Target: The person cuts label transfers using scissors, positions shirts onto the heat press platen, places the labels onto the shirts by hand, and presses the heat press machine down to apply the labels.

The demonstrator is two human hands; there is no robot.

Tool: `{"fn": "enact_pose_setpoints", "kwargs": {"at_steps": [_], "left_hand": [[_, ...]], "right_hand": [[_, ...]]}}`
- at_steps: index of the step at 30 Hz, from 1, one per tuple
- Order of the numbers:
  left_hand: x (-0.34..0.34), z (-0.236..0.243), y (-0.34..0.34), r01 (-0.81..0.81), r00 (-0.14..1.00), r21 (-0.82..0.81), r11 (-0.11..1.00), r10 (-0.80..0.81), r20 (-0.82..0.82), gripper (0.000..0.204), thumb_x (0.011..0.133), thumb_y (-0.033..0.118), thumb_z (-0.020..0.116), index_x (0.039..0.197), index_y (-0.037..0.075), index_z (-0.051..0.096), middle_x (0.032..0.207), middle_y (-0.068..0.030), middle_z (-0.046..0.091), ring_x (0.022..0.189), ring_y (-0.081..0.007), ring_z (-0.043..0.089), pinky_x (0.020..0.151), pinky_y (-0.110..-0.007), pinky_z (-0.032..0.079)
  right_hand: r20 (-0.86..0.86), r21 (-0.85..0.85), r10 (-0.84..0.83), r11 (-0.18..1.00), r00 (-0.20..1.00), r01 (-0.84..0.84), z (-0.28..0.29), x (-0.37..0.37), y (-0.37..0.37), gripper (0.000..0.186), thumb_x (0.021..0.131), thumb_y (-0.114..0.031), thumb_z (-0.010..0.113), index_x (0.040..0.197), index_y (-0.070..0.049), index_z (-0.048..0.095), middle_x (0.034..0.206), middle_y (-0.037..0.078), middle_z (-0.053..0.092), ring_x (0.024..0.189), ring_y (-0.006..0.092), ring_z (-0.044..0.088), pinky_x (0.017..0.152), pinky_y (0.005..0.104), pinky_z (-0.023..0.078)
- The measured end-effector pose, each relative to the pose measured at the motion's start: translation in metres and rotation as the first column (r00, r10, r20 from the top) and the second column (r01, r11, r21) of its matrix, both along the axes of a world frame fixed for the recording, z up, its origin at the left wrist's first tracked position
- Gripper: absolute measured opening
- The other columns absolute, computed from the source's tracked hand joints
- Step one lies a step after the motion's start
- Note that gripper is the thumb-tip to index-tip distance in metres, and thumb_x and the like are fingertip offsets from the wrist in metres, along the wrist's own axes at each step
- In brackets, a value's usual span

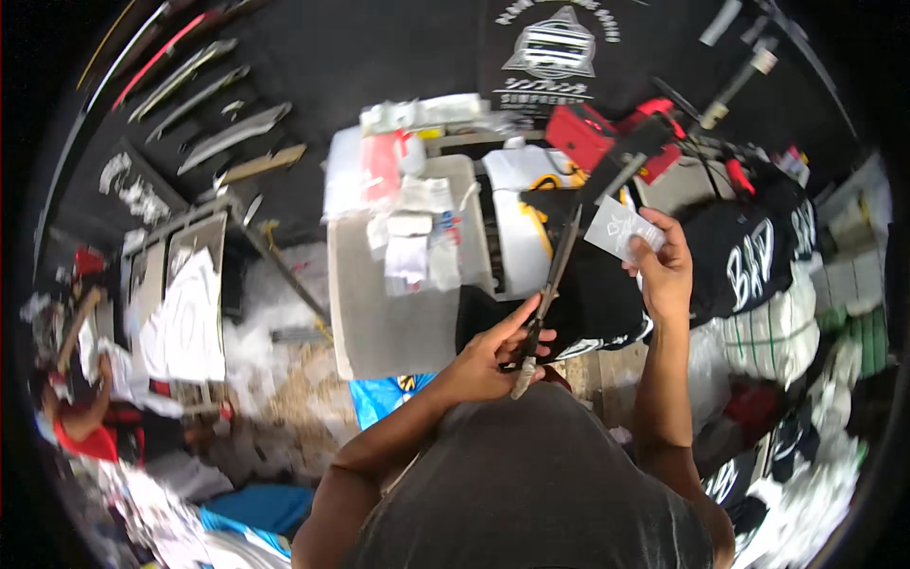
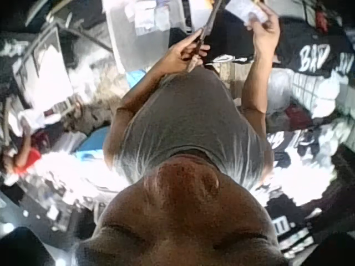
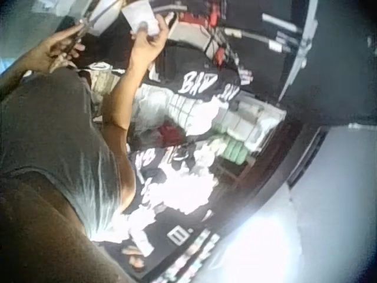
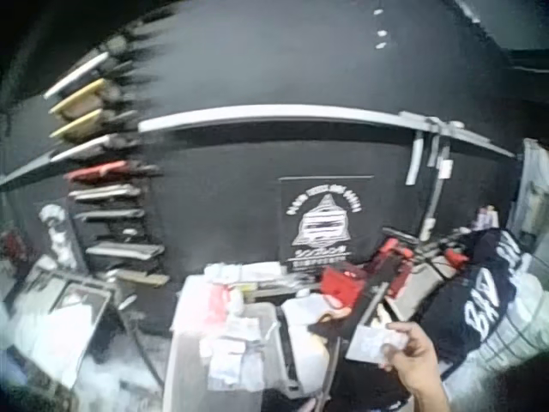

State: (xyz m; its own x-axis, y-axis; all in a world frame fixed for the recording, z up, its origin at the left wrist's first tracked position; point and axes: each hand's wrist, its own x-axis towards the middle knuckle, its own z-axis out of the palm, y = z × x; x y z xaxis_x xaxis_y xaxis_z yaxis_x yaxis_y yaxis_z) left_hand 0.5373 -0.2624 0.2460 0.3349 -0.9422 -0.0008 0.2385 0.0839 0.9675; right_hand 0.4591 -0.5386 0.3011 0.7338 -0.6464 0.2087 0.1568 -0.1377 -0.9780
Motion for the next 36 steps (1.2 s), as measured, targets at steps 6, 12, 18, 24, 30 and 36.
{"fn": "enact_pose_setpoints", "kwargs": {"at_steps": [6,12,18,24,30,36], "left_hand": [[-0.007,-0.063,0.072,-0.360,0.916,0.034,0.932,0.360,-0.177,0.101,0.087,-0.007,0.072,0.162,0.026,0.012,0.137,-0.0168,0.058,0.115,-0.0211,0.062,0.099,-0.036,0.051],[-0.033,-0.074,0.132,-0.655,0.722,0.211,0.725,0.684,-0.108,0.097,0.088,-0.006,0.068,0.162,0.023,0.012,0.131,-0.0189,0.062,0.110,-0.0260,0.065,0.093,-0.038,0.053],[-0.065,-0.074,0.158,-0.769,0.497,0.375,0.518,0.853,-0.158,0.099,0.086,-0.011,0.066,0.162,0.021,0.012,0.127,-0.0170,0.063,0.109,-0.0241,0.065,0.092,-0.036,0.054],[-0.073,-0.075,0.165,-0.788,0.440,0.433,0.438,0.892,-0.101,0.097,0.088,-0.010,0.065,0.162,0.019,0.010,0.125,-0.0161,0.064,0.108,-0.0240,0.066,0.092,-0.035,0.054],[-0.055,-0.090,0.158,-0.757,0.476,0.410,0.509,0.859,-0.187,0.097,0.088,-0.007,0.068,0.162,0.021,0.012,0.127,-0.0174,0.063,0.107,-0.0202,0.065,0.091,-0.032,0.054],[-0.040,-0.089,0.137,-0.700,0.604,0.346,0.624,0.777,-0.180,0.098,0.086,-0.007,0.069,0.162,0.022,0.014,0.127,-0.0184,0.063,0.106,-0.0237,0.066,0.092,-0.036,0.053]], "right_hand": [[-0.258,0.158,0.321,0.945,0.911,-0.287,-0.136,0.081,0.009,0.033,0.094,0.000,0.060,0.126,-0.011,0.062,0.092,0.002,0.065,0.072,0.0104,0.063,0.061,0.0240,0.052],[-0.387,0.137,0.404,0.914,0.829,-0.382,-0.205,0.213,0.064,0.031,0.091,-0.007,0.063,0.122,-0.009,0.064,0.080,0.004,0.065,0.063,0.0104,0.059,0.054,0.0272,0.047],[-0.457,0.082,0.402,0.907,0.793,-0.413,-0.231,0.322,0.095,0.036,0.088,-0.016,0.068,0.123,-0.010,0.064,0.085,0.009,0.070,0.070,0.0184,0.067,0.065,0.0344,0.053],[-0.416,-0.517,0.023,0.817,0.909,-0.257,-0.280,0.297,0.080,0.031,0.085,-0.030,0.072,0.096,-0.001,0.069,0.088,0.017,0.070,0.081,0.0327,0.070,0.075,0.0405,0.055],[-0.691,-0.470,0.174,0.629,0.701,-0.619,-0.277,0.209,0.118,0.055,0.081,-0.042,0.078,0.110,0.002,0.063,0.098,0.021,0.069,0.094,0.0379,0.067,0.083,0.0456,0.054],[-0.792,-0.476,0.025,0.601,0.611,-0.642,-0.269,0.205,0.143,0.079,0.075,-0.046,0.082,0.123,0.010,0.052,0.120,0.025,0.062,0.112,0.0419,0.060,0.094,0.0472,0.051]]}}
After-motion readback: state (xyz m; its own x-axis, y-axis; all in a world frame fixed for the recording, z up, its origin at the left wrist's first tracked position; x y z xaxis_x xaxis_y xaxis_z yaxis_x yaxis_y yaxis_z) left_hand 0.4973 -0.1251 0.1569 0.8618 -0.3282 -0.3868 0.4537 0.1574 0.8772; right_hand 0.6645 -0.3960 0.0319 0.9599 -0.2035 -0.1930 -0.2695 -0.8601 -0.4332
